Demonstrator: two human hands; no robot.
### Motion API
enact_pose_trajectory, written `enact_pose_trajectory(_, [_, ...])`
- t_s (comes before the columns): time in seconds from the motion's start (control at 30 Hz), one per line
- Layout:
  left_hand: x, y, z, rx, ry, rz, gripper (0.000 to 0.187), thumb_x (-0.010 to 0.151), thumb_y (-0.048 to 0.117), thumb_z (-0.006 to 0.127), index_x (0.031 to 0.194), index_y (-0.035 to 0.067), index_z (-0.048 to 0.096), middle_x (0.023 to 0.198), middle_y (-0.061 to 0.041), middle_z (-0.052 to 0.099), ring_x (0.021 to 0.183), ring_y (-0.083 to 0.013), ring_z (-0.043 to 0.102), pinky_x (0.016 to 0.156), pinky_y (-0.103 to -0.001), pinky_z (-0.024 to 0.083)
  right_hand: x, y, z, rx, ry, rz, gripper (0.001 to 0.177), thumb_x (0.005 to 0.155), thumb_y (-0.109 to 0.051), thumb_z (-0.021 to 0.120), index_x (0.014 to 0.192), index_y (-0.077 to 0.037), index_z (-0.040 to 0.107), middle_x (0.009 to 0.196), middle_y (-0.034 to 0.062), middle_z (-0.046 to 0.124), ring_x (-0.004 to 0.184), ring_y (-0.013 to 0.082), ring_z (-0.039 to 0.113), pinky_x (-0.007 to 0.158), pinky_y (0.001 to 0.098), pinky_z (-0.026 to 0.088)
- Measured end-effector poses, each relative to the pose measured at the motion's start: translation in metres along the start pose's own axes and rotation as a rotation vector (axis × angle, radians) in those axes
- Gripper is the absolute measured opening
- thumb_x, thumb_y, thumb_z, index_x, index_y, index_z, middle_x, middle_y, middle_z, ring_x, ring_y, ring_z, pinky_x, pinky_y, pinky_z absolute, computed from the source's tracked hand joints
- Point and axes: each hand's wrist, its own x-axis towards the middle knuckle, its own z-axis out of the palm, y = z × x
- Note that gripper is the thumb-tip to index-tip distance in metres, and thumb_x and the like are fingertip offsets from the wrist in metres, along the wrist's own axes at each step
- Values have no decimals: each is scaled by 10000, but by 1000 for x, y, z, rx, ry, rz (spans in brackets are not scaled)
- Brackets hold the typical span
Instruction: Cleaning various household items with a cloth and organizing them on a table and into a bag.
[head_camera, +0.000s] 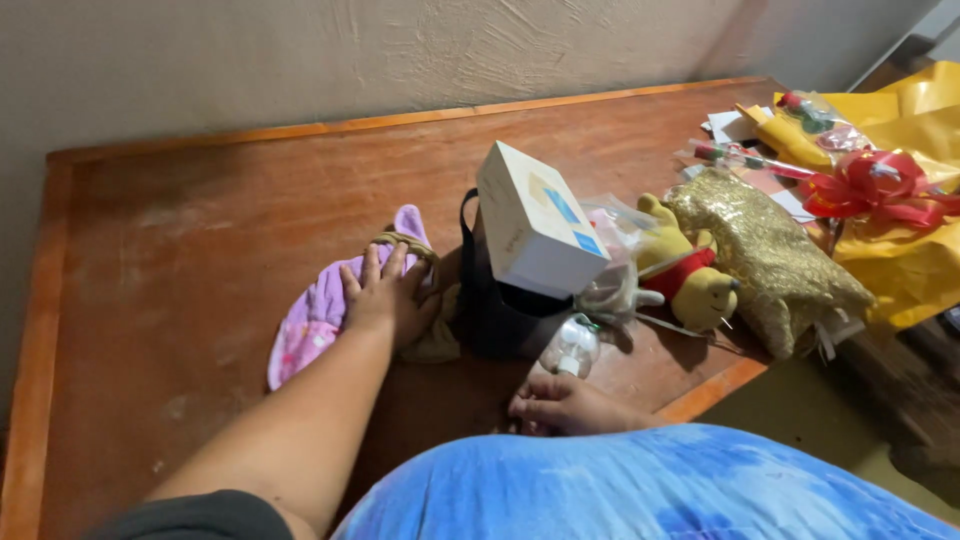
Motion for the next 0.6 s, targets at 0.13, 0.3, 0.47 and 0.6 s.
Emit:
enact_pose_trajectory(0.13, [70,-79,65,-1,197,88,598,988,429,360,1586,411,331,1768,68,85,1607,-346,-3,1195,-753,34,9,18,-6,185,6,-19,100,977,-163,674,992,-65,687,856,24,742,721,100,674,641,251,553])
enact_pose_trajectory(0.3, [82,-155,27,-4,45,-183,734,942,688,294,1598,378,185,1702,36,-34,1545,-339,-140,1145,-711,-71,0,-6,-1,125,96,182,124,978,-177,689,983,-55,712,834,19,736,681,89,640,586,240,506])
enact_pose_trajectory(0.47, [62,-162,15,-43,162,-204,736,926,655,374,1586,348,269,1711,14,54,1557,-352,-47,1148,-719,-17,-5,-6,2,123,137,166,120,978,-143,674,981,-37,731,841,32,740,704,92,672,617,241,550])
enact_pose_trajectory(0.6, [49,-165,10,-62,194,-185,747,910,669,422,1578,350,318,1716,-9,93,1568,-356,-11,1165,-710,8,-1,7,-1,151,182,80,144,997,-165,660,963,-38,718,792,40,714,654,98,637,557,245,509])
